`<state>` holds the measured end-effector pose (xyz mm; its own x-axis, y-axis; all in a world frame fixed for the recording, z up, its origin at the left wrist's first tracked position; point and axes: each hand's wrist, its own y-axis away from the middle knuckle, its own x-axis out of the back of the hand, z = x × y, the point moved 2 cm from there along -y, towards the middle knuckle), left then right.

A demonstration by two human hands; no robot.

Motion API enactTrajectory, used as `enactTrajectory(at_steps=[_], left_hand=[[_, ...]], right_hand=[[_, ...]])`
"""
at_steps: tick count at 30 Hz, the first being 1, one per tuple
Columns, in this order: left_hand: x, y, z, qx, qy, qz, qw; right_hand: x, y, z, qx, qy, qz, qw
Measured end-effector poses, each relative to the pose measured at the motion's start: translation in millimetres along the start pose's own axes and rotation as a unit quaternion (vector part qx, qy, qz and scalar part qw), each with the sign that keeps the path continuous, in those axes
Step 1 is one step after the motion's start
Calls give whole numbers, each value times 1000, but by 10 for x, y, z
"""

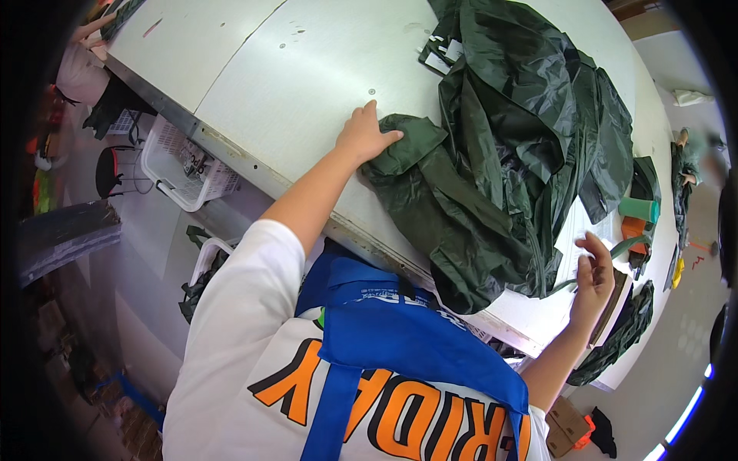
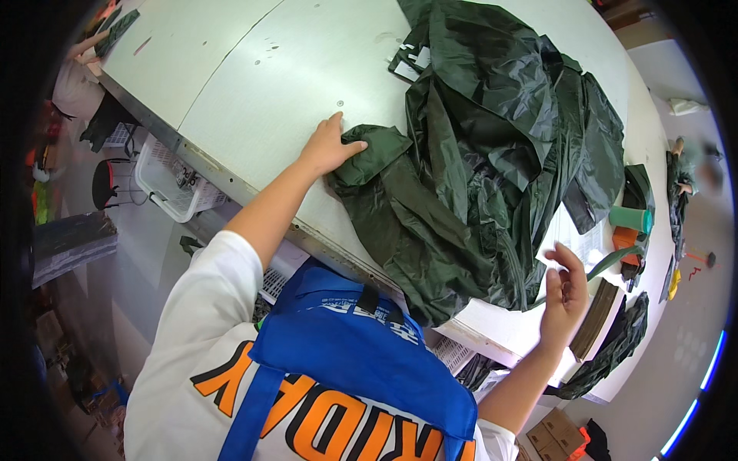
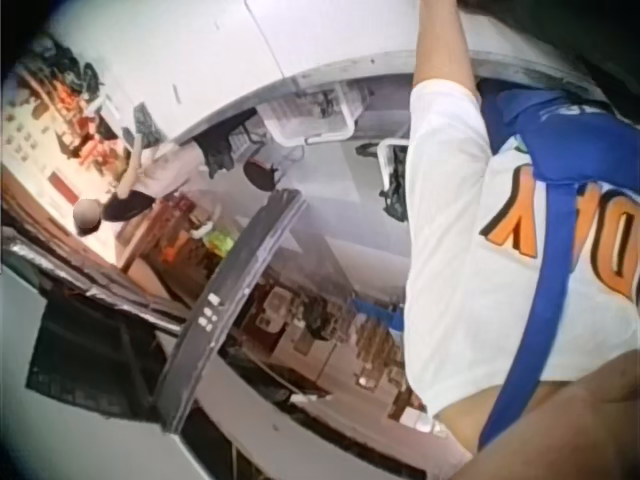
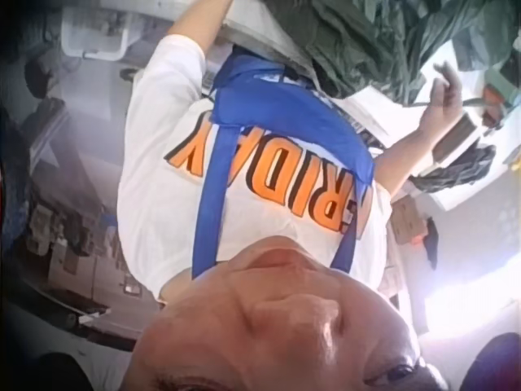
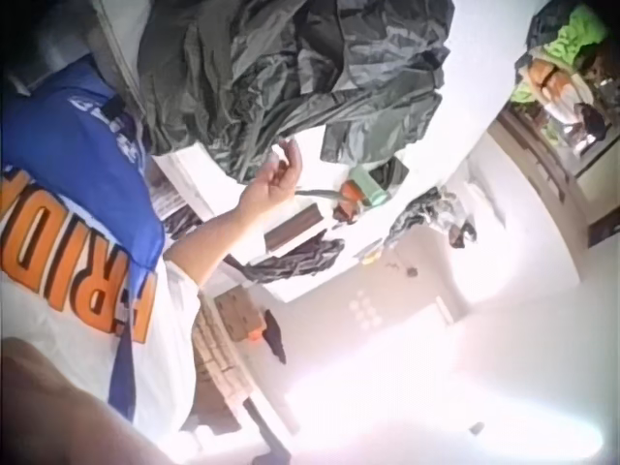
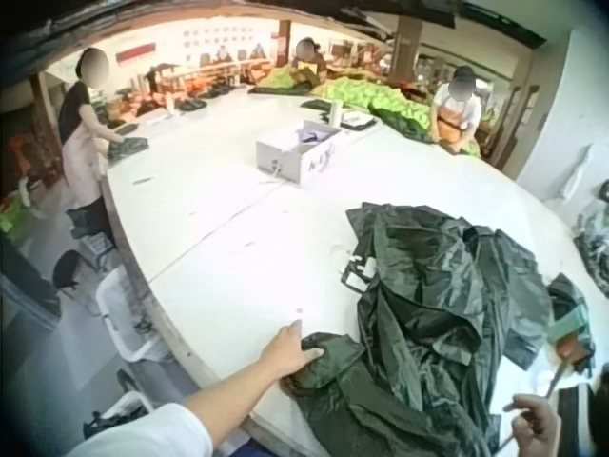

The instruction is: The person trims excess fabric and threads from the seams of a green jacket using small scissors. They repeatedly unfold, inspect, and cut along the edges, then refold the jacket on the table.

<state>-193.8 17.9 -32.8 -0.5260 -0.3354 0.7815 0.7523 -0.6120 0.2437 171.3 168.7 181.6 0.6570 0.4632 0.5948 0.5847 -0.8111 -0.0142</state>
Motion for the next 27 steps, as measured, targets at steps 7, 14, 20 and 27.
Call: enactTrajectory(at_steps=[7, 14, 20, 27], left_hand=[[168, 236, -199, -3, 307, -187, 933], [-195, 157, -80, -109, 21, -92, 990], [588, 907, 206, -85, 459, -146, 872], [811, 1425, 101, -217, 538, -254, 774]], right_hand=[[-1598, -145, -619, -208, -287, -262, 898], [-2145, -25, 70, -222, -133, -243, 935], [-2005, -109, -194, -192, -349, -190, 897], [-1942, -127, -719, -134, -393, -222, 882]])
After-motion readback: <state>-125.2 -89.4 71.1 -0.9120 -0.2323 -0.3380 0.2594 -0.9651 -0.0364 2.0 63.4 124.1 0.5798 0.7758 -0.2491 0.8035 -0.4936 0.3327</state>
